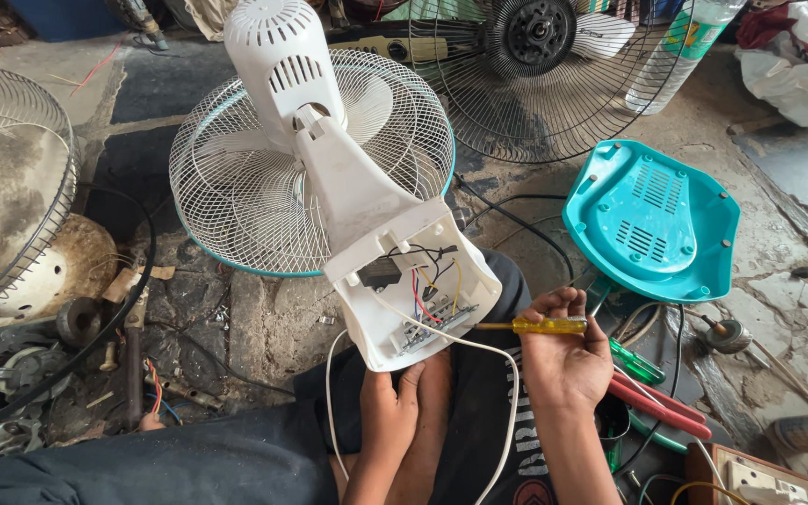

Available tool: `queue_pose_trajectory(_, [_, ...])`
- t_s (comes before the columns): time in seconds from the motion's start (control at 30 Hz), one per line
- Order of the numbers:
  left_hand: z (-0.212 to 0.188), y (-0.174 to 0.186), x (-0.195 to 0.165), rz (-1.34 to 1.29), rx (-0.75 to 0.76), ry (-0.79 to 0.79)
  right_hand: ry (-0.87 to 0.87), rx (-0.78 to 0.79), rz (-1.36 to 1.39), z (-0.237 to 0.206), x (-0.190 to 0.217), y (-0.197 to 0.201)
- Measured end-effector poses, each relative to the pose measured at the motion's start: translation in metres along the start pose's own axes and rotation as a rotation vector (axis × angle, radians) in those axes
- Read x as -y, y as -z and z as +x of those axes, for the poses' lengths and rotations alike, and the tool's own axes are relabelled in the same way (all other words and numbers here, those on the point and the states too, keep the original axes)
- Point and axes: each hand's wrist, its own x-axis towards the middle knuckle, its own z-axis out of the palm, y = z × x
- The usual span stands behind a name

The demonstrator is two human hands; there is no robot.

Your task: The person sits on the floor holding a pedestal fan head housing on their lap and repairs its internal wiring and switch assembly. They use a screwdriver to loosen and tighten screws inside the housing, reposition wires, and at one point reach to a power strip on the floor, working on the fan's control components.

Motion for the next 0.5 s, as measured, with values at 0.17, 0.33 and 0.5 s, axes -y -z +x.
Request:
queue_pose_trajectory(0.17, [0.0005, 0.0, -0.0021, -0.019, -0.008, -0.01, 0.006, -0.018, 0.002, 0.0006, 0.0019, 0.0032])
queue_pose_trajectory(0.33, [-0.0007, 0.0005, -0.006, -0.017, -0.012, 0.017, 0.016, -0.038, -0.032, -0.0002, -0.0012, 0.004])
queue_pose_trajectory(0.5, [-0.0013, -0.0002, -0.0048, -0.011, -0.025, -0.001, 0.028, -0.036, -0.065, 0.0003, -0.0052, 0.0038])
